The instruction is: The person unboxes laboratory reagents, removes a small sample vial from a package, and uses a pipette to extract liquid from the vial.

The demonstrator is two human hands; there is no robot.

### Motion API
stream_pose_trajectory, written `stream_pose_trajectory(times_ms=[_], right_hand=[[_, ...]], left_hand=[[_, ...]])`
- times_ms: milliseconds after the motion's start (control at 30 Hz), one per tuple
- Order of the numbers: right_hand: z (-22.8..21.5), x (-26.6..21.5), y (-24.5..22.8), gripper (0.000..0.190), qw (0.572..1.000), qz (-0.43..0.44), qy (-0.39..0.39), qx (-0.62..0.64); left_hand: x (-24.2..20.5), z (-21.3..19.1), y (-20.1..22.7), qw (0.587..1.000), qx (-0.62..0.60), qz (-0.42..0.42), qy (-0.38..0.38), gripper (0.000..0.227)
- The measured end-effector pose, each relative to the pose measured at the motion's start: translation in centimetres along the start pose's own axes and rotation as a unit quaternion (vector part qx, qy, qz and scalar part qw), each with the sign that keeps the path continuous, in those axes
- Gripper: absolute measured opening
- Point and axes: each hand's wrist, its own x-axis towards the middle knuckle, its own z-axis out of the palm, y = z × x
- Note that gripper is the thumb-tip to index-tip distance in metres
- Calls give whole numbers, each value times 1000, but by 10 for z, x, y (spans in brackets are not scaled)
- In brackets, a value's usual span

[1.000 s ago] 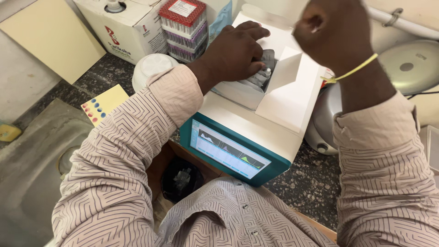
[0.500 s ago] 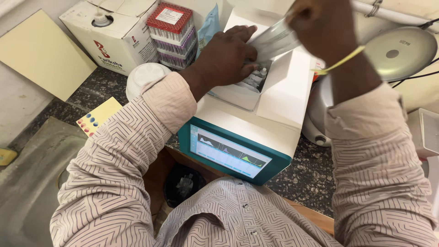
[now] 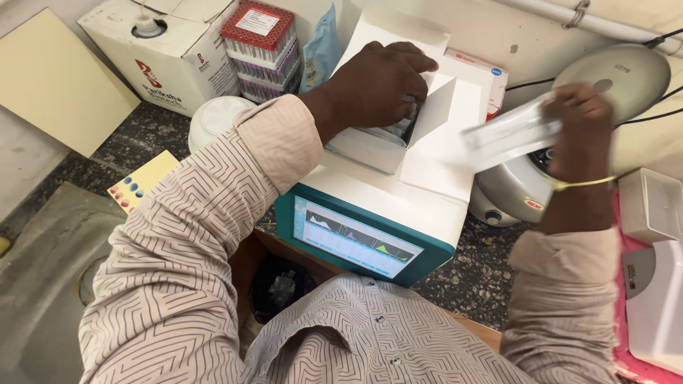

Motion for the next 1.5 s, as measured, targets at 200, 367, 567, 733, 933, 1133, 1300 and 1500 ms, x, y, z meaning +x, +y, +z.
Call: stream_pose_trajectory(times_ms=[200,367,567,733,933,1133,1300,1500], right_hand=[[70,-45,-4,15,992,99,-5,-79],[93,-54,-17,21,983,78,15,-166],[106,-66,-26,36,902,-16,-37,-430],[120,-71,-42,53,866,36,-36,-498],[121,-78,-39,58,841,-30,-8,-540],[119,-84,-24,58,839,-84,-14,-538],[117,-88,-24,63,834,-109,-15,-540],[121,-93,-30,66,844,-112,-27,-525]], left_hand=[[3,-2,1,999,-4,18,-36,19],[2,0,7,998,40,30,-50,14],[11,6,8,998,16,-41,-34,9],[24,-4,9,979,19,-114,-168,2],[33,-4,10,976,26,-125,-176,11],[37,2,13,968,67,-128,-206,8],[34,2,20,968,60,-153,-189,16],[38,4,18,958,97,-135,-233,25]])
